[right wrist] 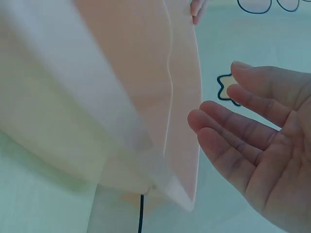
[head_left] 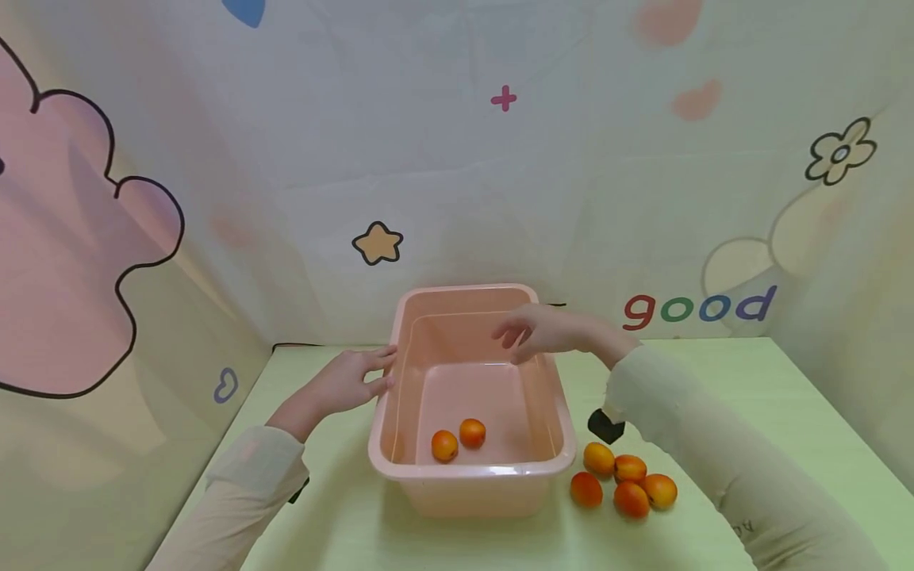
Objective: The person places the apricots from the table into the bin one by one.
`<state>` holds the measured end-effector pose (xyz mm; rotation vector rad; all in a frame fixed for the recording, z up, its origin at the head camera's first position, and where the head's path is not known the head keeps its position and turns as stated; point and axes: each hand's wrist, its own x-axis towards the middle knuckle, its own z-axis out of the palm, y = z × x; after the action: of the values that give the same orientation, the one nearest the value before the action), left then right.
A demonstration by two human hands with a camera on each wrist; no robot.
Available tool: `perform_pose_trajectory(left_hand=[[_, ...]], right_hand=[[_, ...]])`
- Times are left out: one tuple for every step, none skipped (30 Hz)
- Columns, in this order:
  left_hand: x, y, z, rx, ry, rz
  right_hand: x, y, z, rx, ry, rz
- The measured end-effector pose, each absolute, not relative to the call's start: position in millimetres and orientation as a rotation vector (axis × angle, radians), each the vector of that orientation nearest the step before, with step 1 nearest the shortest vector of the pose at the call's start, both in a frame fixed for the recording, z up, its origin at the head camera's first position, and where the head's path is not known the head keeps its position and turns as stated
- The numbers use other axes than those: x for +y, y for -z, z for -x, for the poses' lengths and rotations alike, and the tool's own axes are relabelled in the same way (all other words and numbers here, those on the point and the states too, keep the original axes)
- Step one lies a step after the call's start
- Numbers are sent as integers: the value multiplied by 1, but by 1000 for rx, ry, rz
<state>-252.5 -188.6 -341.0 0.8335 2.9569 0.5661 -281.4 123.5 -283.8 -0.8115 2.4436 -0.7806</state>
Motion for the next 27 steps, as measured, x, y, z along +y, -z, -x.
perform_pose_trajectory(left_hand=[[-189,341,253,2954,-573,-830],[-189,342,253,2954,-575,-829],[-189,342,253,2952,-580,-824],[-189,342,253,2950,-586,-820],[-189,342,253,2947,-591,-817],[-189,341,253,2947,-594,-816],[-189,341,252,2947,-594,-815],[-189,341,252,2948,-595,-815],[-188,341,252,2947,-598,-816],[-188,340,252,2948,-597,-821],[-188,340,252,2950,-595,-825],[-188,340,252,2952,-594,-828],[-188,340,252,2953,-593,-830],[-188,341,252,2953,-590,-831],[-188,341,252,2954,-588,-832],[-188,341,252,2955,-584,-835],[-188,341,252,2955,-582,-835],[-188,341,253,2955,-578,-836],[-188,341,253,2954,-577,-834],[-188,341,253,2954,-575,-833],[-188,341,253,2953,-575,-831],[-189,341,253,2951,-577,-829],[-189,341,253,2949,-581,-825],[-189,341,253,2948,-583,-823],[-189,341,253,2947,-586,-820],[-189,341,253,2946,-586,-819],[-188,341,253,2944,-588,-816]], right_hand=[[129,285,282,2452,799,806],[135,286,282,2460,820,807],[140,287,282,2460,846,797],[146,288,281,2464,869,784],[152,289,281,2464,894,769],[157,291,280,2462,920,752],[162,293,280,2464,941,741],[167,295,279,2462,962,731],[171,298,279,2457,980,722],[176,301,279,2455,993,715],[180,304,278,2455,1004,714],[184,307,278,2457,1014,710],[188,310,277,2459,1022,709],[192,314,277,2460,1030,697],[196,318,276,2463,1037,681],[200,321,275,2465,1043,661],[204,325,274,2467,1048,644],[208,329,274,2463,1051,622],[211,333,273,2460,1049,603],[213,337,272,2456,1045,582],[216,342,272,2446,1040,570],[218,346,272,2436,1033,558],[219,351,272,2425,1028,545],[220,356,271,2409,1028,536],[221,361,271,2395,1025,522],[221,366,271,2382,1024,508],[222,371,270,2369,1024,497]])
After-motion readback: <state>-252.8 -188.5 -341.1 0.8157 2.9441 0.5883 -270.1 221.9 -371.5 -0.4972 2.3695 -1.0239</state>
